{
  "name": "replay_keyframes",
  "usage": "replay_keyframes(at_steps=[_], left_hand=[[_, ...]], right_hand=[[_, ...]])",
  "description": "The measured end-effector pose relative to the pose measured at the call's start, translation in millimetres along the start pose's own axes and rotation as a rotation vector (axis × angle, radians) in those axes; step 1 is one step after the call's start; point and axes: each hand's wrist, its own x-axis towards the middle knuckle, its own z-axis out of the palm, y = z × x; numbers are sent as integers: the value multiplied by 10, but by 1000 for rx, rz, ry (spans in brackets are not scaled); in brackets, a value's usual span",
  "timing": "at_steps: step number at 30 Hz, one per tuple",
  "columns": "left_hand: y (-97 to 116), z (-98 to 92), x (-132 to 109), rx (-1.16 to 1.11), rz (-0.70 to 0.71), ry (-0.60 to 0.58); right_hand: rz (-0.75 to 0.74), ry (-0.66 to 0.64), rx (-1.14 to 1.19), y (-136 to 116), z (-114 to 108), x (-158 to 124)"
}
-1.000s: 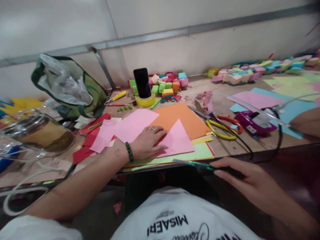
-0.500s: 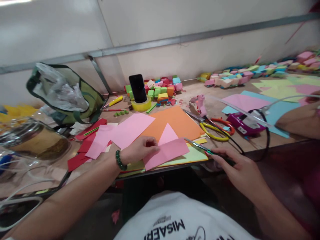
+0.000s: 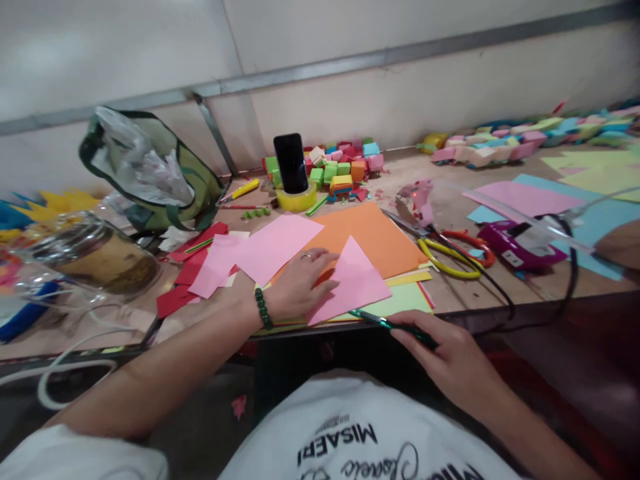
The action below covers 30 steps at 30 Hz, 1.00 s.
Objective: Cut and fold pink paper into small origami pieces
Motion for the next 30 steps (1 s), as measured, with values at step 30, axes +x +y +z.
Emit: replay_keyframes(at_steps=[30], left_hand=[[-87,96,85,207,196,-310]], right_hand=[[-102,-75,129,-109,145,107]])
